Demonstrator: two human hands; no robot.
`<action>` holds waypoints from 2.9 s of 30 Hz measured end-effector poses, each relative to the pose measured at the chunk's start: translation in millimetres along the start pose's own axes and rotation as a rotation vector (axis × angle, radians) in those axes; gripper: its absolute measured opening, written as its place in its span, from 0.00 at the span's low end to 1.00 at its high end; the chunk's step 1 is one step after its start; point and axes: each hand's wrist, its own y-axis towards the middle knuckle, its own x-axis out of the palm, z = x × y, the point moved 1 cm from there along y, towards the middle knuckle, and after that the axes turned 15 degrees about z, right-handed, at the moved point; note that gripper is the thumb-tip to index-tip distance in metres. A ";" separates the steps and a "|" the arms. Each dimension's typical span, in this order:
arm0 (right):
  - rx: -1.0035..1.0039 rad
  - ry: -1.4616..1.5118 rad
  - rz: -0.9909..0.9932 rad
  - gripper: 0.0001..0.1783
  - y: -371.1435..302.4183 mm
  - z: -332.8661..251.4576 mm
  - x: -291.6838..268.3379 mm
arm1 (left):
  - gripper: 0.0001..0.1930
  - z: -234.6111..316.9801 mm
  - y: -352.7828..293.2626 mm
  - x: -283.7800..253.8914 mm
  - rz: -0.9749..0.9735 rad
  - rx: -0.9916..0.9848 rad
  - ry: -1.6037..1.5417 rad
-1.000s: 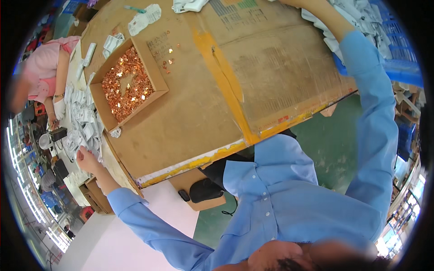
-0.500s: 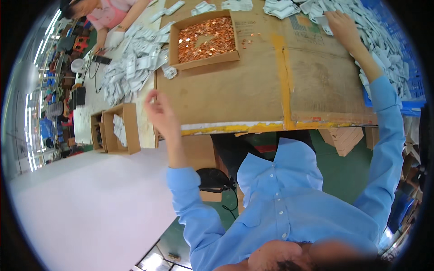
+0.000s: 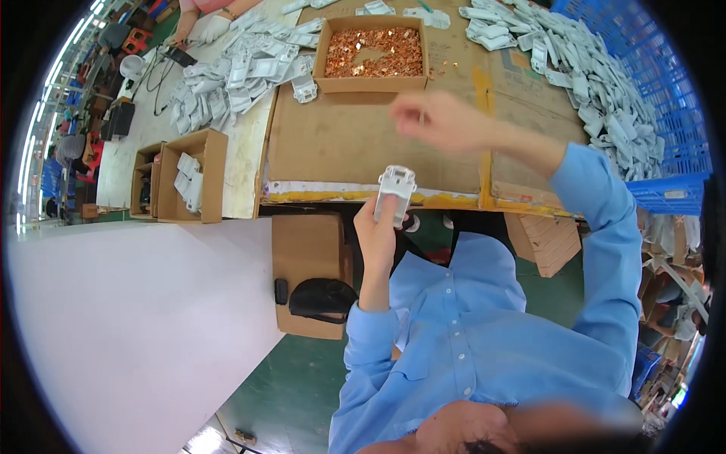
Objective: Assemble small copper contact parts into white plastic electronic housings.
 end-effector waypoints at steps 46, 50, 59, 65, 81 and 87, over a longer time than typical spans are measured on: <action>0.045 -0.070 0.263 0.05 79.0 63.2 -35.3 | 0.18 38.3 -13.8 4.6 -0.057 -0.048 -0.083; 0.150 0.293 0.324 0.04 -42.4 -2.3 -17.7 | 0.20 41.0 -40.6 0.3 -0.154 0.028 -0.039; 0.137 0.263 0.493 0.04 -188.4 -75.5 47.1 | 0.20 20.3 -93.8 -5.5 -0.343 0.282 0.218; -0.028 -0.043 0.645 0.05 -211.7 -81.9 58.9 | 0.20 12.0 -110.2 -4.4 -0.401 0.444 0.324; 0.242 0.138 0.520 0.13 -194.5 -64.3 59.6 | 0.18 3.1 -102.6 -11.8 -0.384 0.272 0.252; 0.316 0.161 0.456 0.13 -194.4 -63.0 63.8 | 0.15 2.7 -102.9 -5.4 -0.294 0.091 0.167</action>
